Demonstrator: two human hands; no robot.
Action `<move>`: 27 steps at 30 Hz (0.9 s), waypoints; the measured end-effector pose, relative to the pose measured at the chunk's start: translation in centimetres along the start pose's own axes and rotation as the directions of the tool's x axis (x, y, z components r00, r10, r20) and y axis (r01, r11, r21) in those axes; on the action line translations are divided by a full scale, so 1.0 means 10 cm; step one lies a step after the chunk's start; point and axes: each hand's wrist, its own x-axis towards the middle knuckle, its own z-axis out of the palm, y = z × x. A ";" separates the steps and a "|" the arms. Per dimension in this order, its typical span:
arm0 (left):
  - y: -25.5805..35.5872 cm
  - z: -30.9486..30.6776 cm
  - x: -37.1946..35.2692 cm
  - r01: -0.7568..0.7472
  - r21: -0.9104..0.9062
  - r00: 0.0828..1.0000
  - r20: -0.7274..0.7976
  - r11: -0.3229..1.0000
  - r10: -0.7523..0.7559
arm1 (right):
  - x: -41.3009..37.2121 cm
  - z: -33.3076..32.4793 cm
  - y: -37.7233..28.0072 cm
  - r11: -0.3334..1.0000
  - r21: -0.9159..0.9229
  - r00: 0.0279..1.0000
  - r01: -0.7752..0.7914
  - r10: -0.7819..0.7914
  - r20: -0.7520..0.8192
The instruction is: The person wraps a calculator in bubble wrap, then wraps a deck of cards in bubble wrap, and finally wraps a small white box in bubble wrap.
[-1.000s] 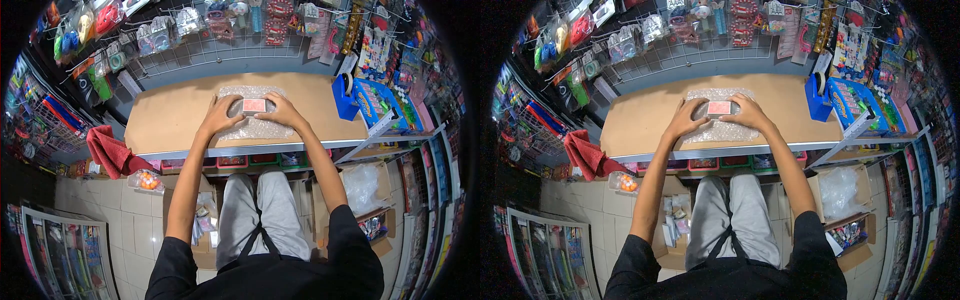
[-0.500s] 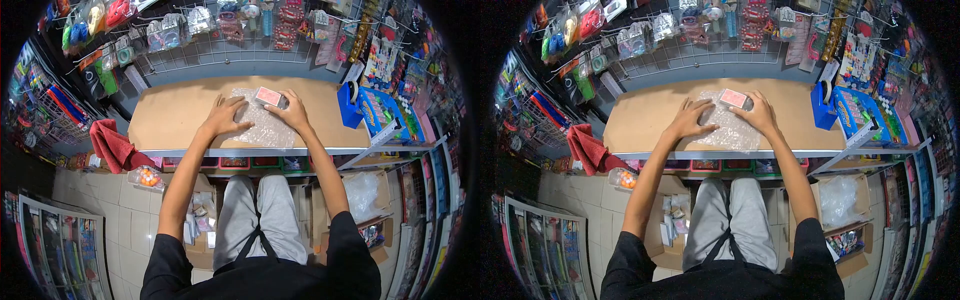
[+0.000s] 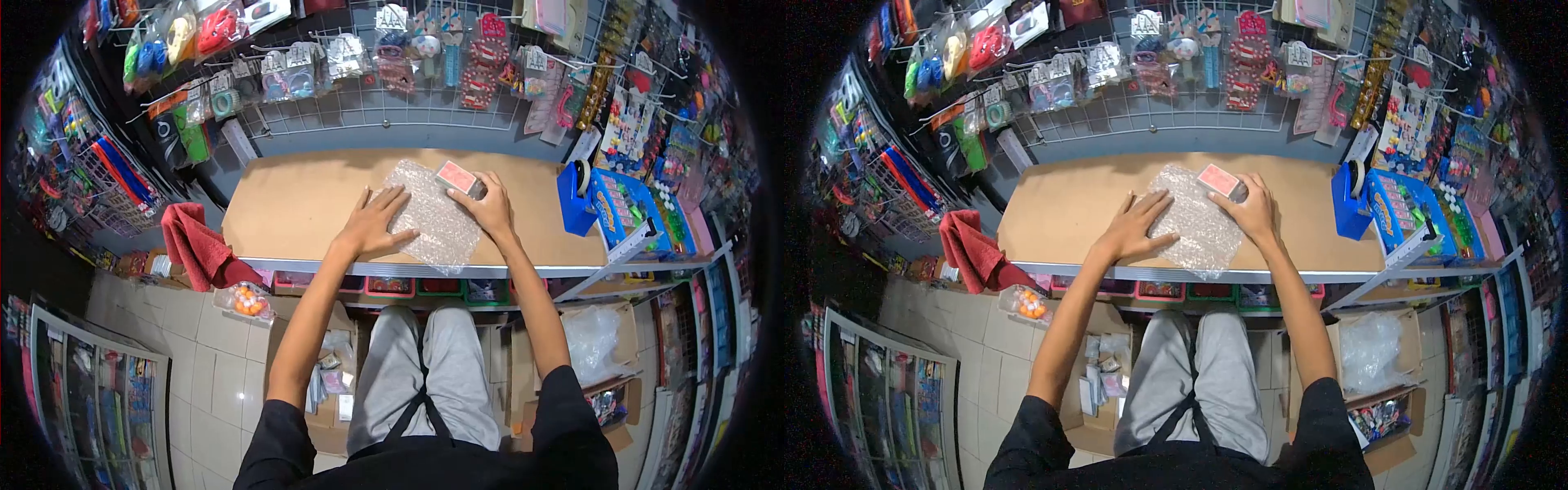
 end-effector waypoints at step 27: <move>-0.01 -0.11 -0.06 0.010 -0.112 0.999 -0.035 0.994 -0.014 | -0.65 -0.51 -0.34 0.994 -0.113 0.921 0.003 0.041 0.388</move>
